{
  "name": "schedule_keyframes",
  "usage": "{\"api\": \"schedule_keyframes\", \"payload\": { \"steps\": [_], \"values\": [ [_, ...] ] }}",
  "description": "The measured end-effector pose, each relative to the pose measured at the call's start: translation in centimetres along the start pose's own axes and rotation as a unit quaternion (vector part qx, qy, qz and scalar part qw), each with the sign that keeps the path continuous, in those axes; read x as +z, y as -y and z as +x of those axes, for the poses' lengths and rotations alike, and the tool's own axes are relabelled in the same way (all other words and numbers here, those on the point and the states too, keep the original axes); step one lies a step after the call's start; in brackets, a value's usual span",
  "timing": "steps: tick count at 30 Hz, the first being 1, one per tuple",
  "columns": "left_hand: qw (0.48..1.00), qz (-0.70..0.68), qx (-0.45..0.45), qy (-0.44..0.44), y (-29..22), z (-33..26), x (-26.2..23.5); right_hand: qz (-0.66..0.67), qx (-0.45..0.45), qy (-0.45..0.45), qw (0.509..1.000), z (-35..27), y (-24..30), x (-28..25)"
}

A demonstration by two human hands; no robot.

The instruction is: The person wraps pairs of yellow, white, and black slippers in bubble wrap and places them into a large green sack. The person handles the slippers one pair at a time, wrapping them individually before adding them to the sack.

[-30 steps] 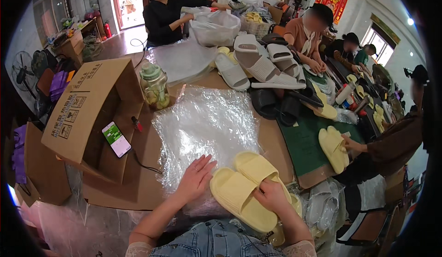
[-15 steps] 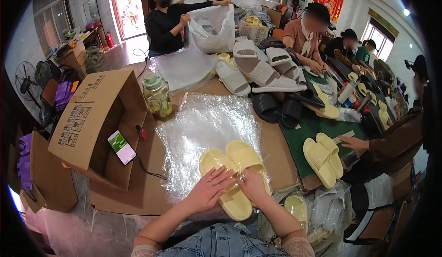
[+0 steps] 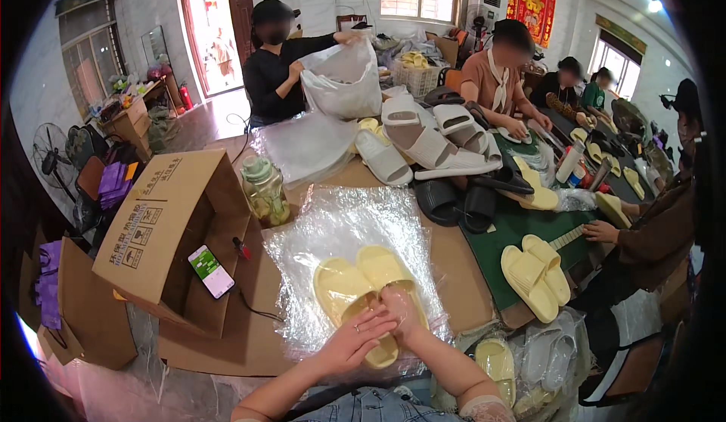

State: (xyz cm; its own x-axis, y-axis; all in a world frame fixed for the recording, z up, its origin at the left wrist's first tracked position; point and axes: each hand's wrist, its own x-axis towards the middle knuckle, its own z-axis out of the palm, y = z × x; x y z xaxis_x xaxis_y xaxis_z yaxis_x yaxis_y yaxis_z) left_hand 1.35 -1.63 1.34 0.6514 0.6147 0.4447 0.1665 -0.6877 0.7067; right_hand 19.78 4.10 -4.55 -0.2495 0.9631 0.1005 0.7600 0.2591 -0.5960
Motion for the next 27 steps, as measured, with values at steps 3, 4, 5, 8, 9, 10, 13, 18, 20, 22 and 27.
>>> {"api": "schedule_keyframes", "payload": {
  "steps": [3,4,5,8,9,10,13,18,20,22,27],
  "values": [
    [0.997,-0.074,-0.011,0.016,-0.6,-0.4,-0.4,-0.038,-0.013,-0.072,0.997,0.3,0.8,-0.8],
    [0.994,-0.105,-0.016,0.007,-0.4,-0.7,-0.3,0.022,0.005,-0.075,0.997,0.2,0.8,-0.6],
    [0.99,-0.136,-0.018,-0.002,-0.5,-0.9,-0.4,0.082,0.024,-0.078,0.993,-0.2,0.8,-0.4],
    [0.973,-0.228,-0.038,-0.005,-0.7,-1.5,-1.1,0.021,-0.031,-0.09,0.995,-0.9,2.2,-1.0],
    [0.965,-0.258,-0.051,0.01,-0.3,-1.7,-1.1,-0.039,-0.069,-0.092,0.993,-0.9,2.9,-1.3],
    [0.956,-0.286,-0.065,0.024,0.0,-1.8,-1.0,-0.037,-0.048,-0.097,0.993,-0.6,3.1,-1.0],
    [0.929,-0.36,-0.068,0.048,-0.7,-1.1,-0.7,-0.039,0.002,-0.127,0.991,1.0,3.0,-0.2],
    [0.941,-0.312,-0.106,0.079,-0.6,-1.4,-0.3,-0.121,-0.086,-0.218,0.965,2.5,-1.0,2.4],
    [0.948,-0.276,-0.135,0.083,-0.2,-1.8,-1.2,-0.017,0.047,-0.1,0.994,1.6,0.8,1.6],
    [0.949,-0.258,-0.162,0.077,0.1,-2.3,-2.5,-0.029,-0.032,-0.119,0.992,-1.6,2.1,0.2],
    [0.969,-0.036,-0.183,-0.163,5.6,-3.1,-3.7,0.109,-0.162,0.157,0.968,-9.0,3.7,-6.6]
  ]
}}
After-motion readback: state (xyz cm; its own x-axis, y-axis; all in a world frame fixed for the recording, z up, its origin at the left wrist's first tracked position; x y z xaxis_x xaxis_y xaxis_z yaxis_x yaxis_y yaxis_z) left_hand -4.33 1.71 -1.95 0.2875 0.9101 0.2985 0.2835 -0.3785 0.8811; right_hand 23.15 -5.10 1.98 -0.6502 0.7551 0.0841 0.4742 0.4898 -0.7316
